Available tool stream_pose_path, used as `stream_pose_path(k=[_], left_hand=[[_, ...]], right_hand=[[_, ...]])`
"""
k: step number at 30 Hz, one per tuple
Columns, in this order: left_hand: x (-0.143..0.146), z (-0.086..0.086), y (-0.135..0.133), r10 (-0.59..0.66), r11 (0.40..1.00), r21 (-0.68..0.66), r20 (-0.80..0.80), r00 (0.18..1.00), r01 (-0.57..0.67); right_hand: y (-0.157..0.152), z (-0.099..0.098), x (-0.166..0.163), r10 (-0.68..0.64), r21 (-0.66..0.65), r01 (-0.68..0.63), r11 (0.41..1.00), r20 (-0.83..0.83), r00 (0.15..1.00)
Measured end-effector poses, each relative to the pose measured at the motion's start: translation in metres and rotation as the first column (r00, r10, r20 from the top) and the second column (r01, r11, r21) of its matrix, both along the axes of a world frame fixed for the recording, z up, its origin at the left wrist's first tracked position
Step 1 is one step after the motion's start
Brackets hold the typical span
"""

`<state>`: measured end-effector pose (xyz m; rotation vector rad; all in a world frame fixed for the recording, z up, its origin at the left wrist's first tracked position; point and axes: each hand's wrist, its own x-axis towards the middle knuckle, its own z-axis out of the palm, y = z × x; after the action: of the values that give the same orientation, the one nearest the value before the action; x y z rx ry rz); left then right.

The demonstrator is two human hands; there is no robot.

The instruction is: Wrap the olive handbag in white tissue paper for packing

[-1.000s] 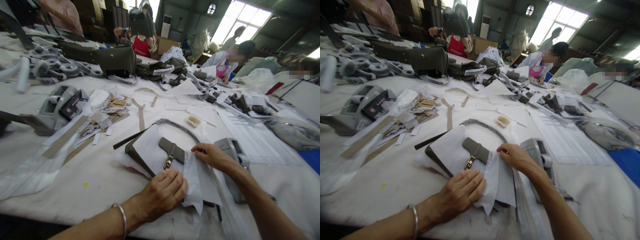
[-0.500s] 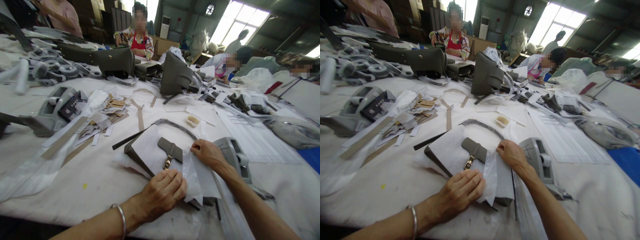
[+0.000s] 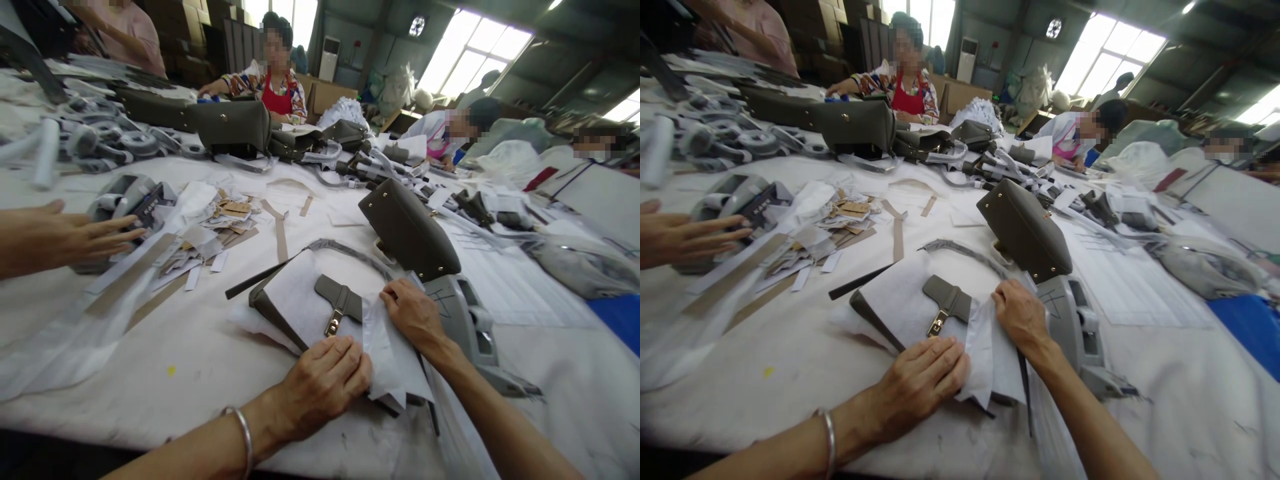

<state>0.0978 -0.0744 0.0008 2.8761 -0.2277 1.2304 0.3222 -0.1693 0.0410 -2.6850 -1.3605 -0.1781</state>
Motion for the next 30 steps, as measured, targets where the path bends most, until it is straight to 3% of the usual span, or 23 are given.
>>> stream_pose_path(k=[8, 15, 19, 24, 28, 30], left_hand=[[-0.001, 0.0, 0.002, 0.003, 1.0, -0.003, -0.047, 0.999, -0.003], [-0.002, 0.004, 0.002, -0.003, 0.999, -0.049, -0.031, 1.0, 0.001], [-0.002, 0.004, 0.001, 0.004, 0.999, -0.053, -0.042, 0.999, -0.006], [-0.002, 0.005, 0.002, 0.001, 0.999, -0.043, -0.04, 0.999, -0.003], [-0.002, 0.006, 0.002, 0.006, 0.999, -0.031, -0.037, 0.999, -0.008], [-0.002, 0.005, 0.002, 0.0, 1.0, -0.025, -0.045, 0.999, -0.001]], right_hand=[[-0.011, -0.014, 0.003, -0.012, 0.297, 0.029, 0.954, -0.06, 0.998], [-0.014, -0.004, 0.011, 0.029, 0.298, 0.047, 0.954, -0.246, 0.969], [-0.024, 0.008, 0.01, 0.132, 0.38, -0.045, 0.924, -0.205, 0.97], [-0.032, 0.021, 0.001, 0.378, 0.267, -0.335, 0.904, -0.129, 0.917], [-0.025, 0.027, -0.009, 0.378, 0.18, -0.379, 0.908, 0.041, 0.925], [-0.022, 0.028, -0.014, 0.39, 0.129, -0.392, 0.911, 0.041, 0.92]])
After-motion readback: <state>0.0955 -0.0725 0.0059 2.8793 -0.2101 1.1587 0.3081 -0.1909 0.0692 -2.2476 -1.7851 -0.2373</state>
